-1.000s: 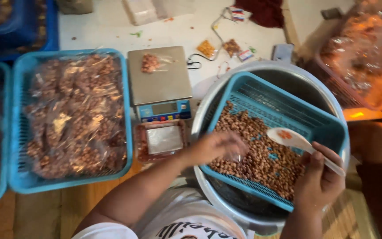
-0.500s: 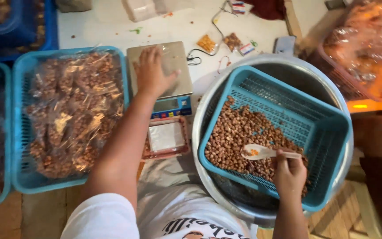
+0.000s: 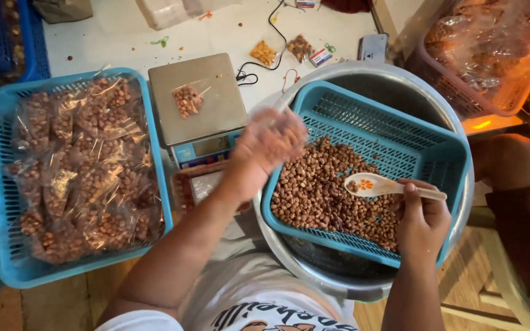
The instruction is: Scooping peanuts into small plastic bags, weighing them on a digital scale, and organizing the finished bags into baskets.
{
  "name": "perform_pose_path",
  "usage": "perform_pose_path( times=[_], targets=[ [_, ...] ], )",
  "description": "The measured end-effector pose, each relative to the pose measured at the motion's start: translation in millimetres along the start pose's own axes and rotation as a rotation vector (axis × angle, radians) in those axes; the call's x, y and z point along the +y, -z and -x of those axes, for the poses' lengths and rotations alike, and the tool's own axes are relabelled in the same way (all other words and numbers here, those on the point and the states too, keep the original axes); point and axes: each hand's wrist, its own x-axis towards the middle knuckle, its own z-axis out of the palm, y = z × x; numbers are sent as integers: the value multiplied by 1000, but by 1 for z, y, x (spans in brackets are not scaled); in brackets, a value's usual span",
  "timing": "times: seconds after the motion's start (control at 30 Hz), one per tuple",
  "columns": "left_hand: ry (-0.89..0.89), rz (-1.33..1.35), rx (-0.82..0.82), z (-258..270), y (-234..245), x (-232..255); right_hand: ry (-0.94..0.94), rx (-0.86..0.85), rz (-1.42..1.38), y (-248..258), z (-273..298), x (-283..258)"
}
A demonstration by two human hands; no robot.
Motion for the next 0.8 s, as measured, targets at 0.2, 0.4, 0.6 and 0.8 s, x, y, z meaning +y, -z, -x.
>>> perform_pose_path(
  times=[0.2, 0.4, 0.6, 0.8],
  targets=[
    [454, -721, -231, 31, -33, -41, 40, 43, -47, -6, 7, -38],
    [475, -772, -264, 38, -37, -51, 82, 65, 1, -5, 6, -48],
    [440, -736, -259, 44, -29, -66, 110, 72, 1, -4, 6, -43],
    [300, -440, -233, 40, 1, -63, 13, 186, -77, 6, -4, -18]
  ],
)
